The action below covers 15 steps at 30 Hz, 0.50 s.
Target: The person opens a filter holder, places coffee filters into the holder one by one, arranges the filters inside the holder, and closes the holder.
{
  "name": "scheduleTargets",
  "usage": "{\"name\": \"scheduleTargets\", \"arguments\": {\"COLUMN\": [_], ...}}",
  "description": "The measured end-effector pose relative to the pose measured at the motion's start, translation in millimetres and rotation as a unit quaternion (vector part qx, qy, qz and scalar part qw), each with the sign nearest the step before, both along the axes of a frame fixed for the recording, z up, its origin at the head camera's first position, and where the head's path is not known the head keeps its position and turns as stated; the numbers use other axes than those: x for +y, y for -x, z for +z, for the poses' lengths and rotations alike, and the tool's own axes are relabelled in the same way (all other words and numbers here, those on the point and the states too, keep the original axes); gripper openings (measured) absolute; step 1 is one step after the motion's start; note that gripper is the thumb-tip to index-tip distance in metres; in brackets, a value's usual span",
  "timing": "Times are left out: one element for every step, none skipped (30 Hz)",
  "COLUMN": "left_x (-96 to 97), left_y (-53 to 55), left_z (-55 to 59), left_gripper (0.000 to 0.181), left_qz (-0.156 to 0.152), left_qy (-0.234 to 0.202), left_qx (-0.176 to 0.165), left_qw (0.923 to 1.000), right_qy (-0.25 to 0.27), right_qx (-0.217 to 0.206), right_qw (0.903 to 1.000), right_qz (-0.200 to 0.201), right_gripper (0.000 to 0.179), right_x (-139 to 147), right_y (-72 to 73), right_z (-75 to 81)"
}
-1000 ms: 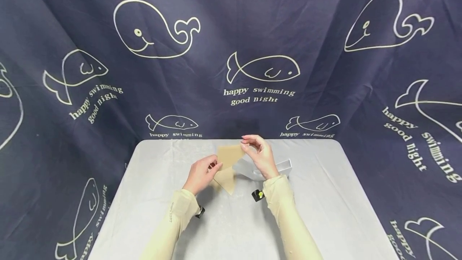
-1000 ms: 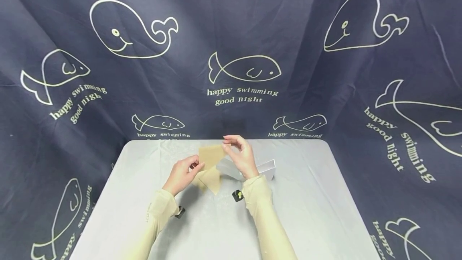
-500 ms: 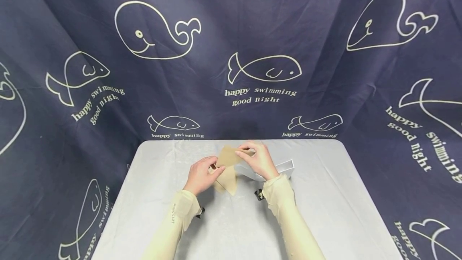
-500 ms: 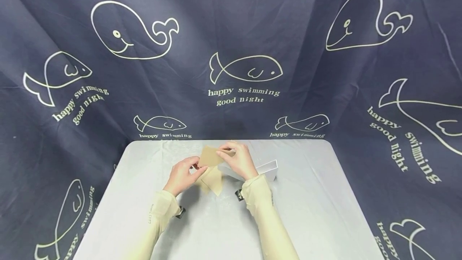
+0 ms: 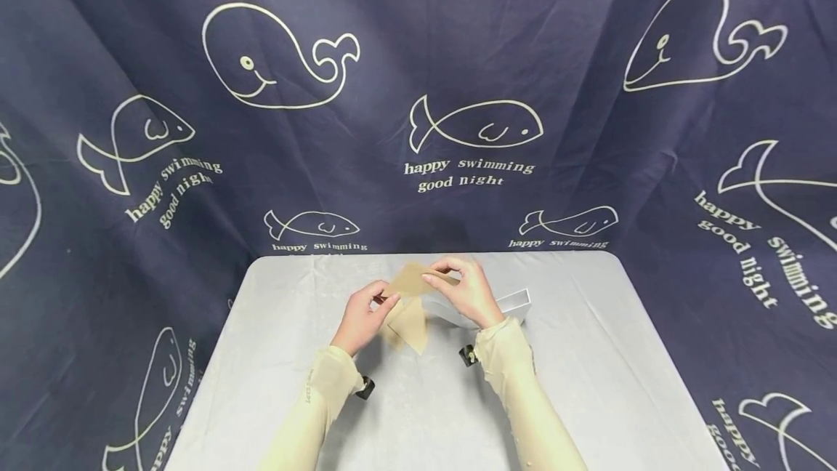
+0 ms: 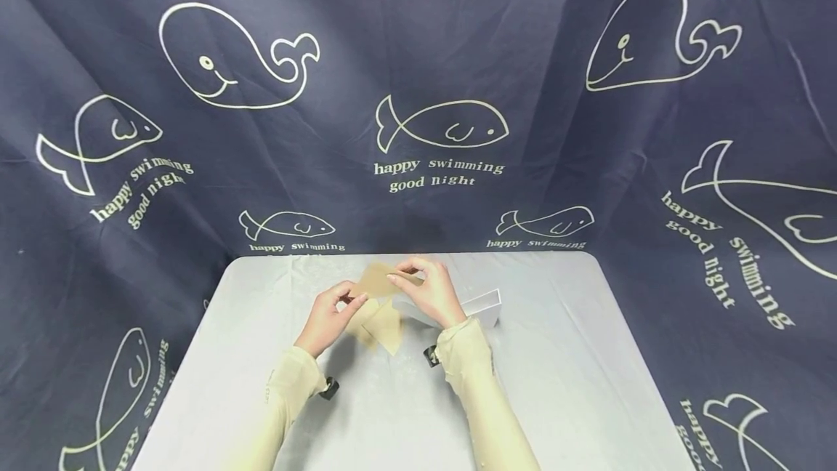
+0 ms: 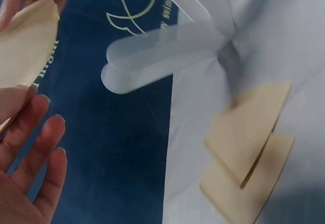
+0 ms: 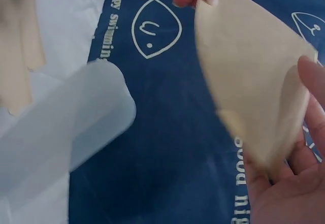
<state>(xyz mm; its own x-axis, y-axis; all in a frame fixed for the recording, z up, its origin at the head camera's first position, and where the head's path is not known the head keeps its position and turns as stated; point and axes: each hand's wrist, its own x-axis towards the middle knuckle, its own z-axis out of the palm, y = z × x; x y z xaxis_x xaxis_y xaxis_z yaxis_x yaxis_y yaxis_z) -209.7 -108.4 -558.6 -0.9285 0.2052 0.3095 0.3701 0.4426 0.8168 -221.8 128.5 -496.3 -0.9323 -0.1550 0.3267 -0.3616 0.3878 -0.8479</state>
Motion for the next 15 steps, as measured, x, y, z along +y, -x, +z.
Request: {"name": "scheduleTargets", "arguments": {"left_x": [-0.1,-0.3,-0.5,-0.6,-0.7,-0.9,-1.0,-1.0,-1.0,-1.1,-1.2,-1.4,-1.6,-1.7,-2.0], "left_y": [-0.9,-1.7,-2.4,-2.7,-2.8,-2.5,-2.0,-1.4,-0.8,-0.3,0.2,0.3,0.2,-0.1,-0.1], "left_z": [0.1,0.2,0.3,0.2,0.1,-0.3,-0.9,-1.3,-1.8,-2.3,-2.9,-3.4,-3.8,-3.8,-4.0], "left_gripper": [0.006,0.007,0.006,0.007,0.007,0.007,0.007,0.008,0.008,0.009,0.009,0.011,0.011,0.011,0.011], "left_qz": [0.000,-0.001,-0.002,-0.004,-0.008,-0.009,-0.012,-0.014,-0.016,-0.019,-0.022,-0.024,-0.027,-0.030,-0.034], "left_qy": [0.013,0.025,0.038,0.050,0.057,0.067,0.075,0.082,0.086,0.088,0.087,0.084,0.076,0.063,0.044], "left_qx": [0.006,0.010,0.014,0.020,0.027,0.033,0.040,0.047,0.054,0.059,0.062,0.059,0.052,0.039,0.025], "left_qw": [0.9999,0.9996,0.9992,0.9985,0.9980,0.9972,0.9963,0.9955,0.9947,0.9942,0.9940,0.9944,0.9954,0.9968,0.9981], "right_qy": [-0.004,-0.009,-0.015,-0.020,-0.028,-0.035,-0.042,-0.048,-0.053,-0.059,-0.063,-0.064,-0.062,-0.059,-0.053], "right_qx": [0.008,0.017,0.026,0.034,0.041,0.049,0.056,0.063,0.068,0.072,0.073,0.072,0.070,0.066,0.062], "right_qw": [1.0000,0.9998,0.9995,0.9991,0.9985,0.9976,0.9967,0.9955,0.9944,0.9935,0.9928,0.9928,0.9931,0.9936,0.9944], "right_qz": [0.003,0.007,0.011,0.016,0.024,0.033,0.042,0.052,0.060,0.066,0.070,0.072,0.072,0.070,0.067], "right_gripper": [0.011,0.012,0.014,0.015,0.016,0.016,0.016,0.014,0.012,0.010,0.008,0.007,0.007,0.007,0.007], "right_x": [0.0,-0.1,-0.2,-0.4,-0.5,-0.9,-1.5,-2.1,-2.8,-3.3,-3.7,-4.1,-4.3,-4.4,-4.5], "right_y": [0.3,0.7,1.2,1.8,2.5,3.5,4.6,5.6,6.7,7.5,8.2,8.6,8.8,8.8,8.7], "right_z": [0.4,1.1,2.1,3.3,4.5,5.6,6.6,7.3,7.5,7.4,7.0,6.2,5.4,4.4,3.8]}}
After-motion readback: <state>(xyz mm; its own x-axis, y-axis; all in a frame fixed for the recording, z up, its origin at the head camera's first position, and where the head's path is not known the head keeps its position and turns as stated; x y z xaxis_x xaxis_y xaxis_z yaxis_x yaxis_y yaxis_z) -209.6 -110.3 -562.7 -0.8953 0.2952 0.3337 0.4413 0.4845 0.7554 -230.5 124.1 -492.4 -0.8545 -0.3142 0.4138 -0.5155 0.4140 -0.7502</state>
